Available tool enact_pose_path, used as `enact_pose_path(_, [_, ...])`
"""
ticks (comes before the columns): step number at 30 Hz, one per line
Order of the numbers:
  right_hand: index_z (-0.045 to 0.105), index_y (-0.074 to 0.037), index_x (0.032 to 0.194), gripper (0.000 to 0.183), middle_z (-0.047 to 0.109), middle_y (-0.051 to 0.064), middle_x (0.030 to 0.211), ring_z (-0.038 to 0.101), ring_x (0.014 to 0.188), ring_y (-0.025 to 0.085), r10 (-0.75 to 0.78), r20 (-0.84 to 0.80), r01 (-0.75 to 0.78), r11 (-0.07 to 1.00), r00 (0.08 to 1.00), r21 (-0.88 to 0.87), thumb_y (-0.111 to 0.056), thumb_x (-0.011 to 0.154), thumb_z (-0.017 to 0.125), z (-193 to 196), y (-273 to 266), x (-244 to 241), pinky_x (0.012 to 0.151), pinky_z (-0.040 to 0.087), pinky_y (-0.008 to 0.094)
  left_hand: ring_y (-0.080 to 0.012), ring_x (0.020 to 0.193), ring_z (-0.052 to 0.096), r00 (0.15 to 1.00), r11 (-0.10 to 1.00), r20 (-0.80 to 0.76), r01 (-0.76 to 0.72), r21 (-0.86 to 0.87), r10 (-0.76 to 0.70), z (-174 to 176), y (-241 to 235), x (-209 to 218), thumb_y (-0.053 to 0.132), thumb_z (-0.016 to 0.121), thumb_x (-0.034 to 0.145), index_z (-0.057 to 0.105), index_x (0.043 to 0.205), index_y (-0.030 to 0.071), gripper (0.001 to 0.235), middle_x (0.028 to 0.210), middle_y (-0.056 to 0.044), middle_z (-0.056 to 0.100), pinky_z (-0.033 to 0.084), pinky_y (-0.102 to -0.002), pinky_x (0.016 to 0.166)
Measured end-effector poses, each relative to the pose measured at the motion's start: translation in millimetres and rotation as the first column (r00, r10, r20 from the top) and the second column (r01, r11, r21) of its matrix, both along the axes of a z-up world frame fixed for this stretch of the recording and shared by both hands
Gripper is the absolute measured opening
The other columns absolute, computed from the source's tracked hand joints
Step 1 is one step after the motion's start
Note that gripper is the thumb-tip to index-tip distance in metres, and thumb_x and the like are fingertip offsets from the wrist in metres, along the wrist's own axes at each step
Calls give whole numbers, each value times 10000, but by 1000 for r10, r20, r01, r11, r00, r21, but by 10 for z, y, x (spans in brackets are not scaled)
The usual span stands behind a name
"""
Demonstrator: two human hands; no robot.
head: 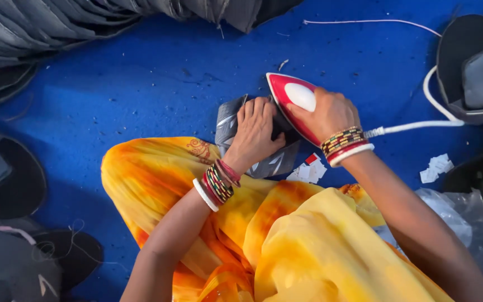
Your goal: The person irons a stack of dark-colored garments on a blue floor using a red and white iron. They repeatedly pick up a garment, place it on the floor, iron it, and then set it aside.
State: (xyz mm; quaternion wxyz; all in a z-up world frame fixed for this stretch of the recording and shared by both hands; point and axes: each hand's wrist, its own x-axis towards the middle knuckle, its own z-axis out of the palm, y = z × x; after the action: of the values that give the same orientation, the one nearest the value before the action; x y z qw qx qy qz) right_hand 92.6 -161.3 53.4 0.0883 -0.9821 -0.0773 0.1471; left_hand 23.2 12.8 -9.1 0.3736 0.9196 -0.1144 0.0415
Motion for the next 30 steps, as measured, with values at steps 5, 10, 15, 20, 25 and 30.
enact_pose_path(5, [745, 10, 1003, 634, 723, 289, 894, 717, 806, 446, 10, 40, -11, 999, 999, 35, -612, 879, 750, -10, 106, 264, 709, 585, 509, -366, 1135, 485, 1000, 1000, -10, 4, -2, -4, 21, -16, 58, 246, 815, 649, 527, 1075, 29, 557, 1134, -164, 500, 391, -480, 1010])
enact_pose_path(10, [748, 7, 1016, 618, 726, 280, 917, 720, 827, 435, 28, 65, -32, 998, 997, 58, -599, 899, 744, -7, 59, 225, 730, 583, 510, -369, 1132, 485, 998, 1000, -61, 11, 10, -10, 66, 117, 20, 304, 869, 695, 529, 1073, 40, 573, 1136, -157, 498, 406, -457, 958])
enact_pose_path(15, [765, -66, 1121, 590, 722, 283, 905, 704, 815, 462, 75, -14, -75, 996, 997, 53, -582, 835, 755, 17, -135, -129, 720, 568, 546, -365, 1130, 479, 995, 995, 53, -87, 40, 84, 227, 275, 32, 437, 936, 608, 535, 1095, 35, 748, 1169, -157, 499, 379, -481, 966])
enact_pose_path(20, [768, -49, 1079, 610, 730, 267, 910, 717, 837, 444, 75, -56, -72, 996, 996, 42, -613, 850, 750, -18, -125, 45, 747, 578, 533, -358, 1151, 473, 993, 994, -65, -91, 58, 95, 250, 205, 50, 432, 946, 605, 527, 1156, 38, 797, 1215, -166, 488, 375, -465, 979])
enact_pose_path(25, [765, -8, 1038, 653, 720, 275, 926, 722, 828, 438, 88, 64, -94, 991, 994, 92, -641, 877, 764, -261, -142, 524, 746, 591, 513, -404, 1109, 509, 987, 981, -12, -160, 106, 162, 393, 201, 57, 452, 958, 580, 512, 1205, 8, 887, 1218, -201, 491, 421, -489, 962])
enact_pose_path(30, [755, 2, 1025, 689, 731, 231, 894, 717, 799, 362, -167, 198, 87, 929, 966, 360, -671, 888, 803, -252, -442, 837, 709, 561, 471, -451, 1215, 630, 993, 949, -60, -117, -293, 104, -86, 441, 51, 325, 922, 775, 404, 1446, -33, 920, 1334, -202, 571, 523, -465, 1004])
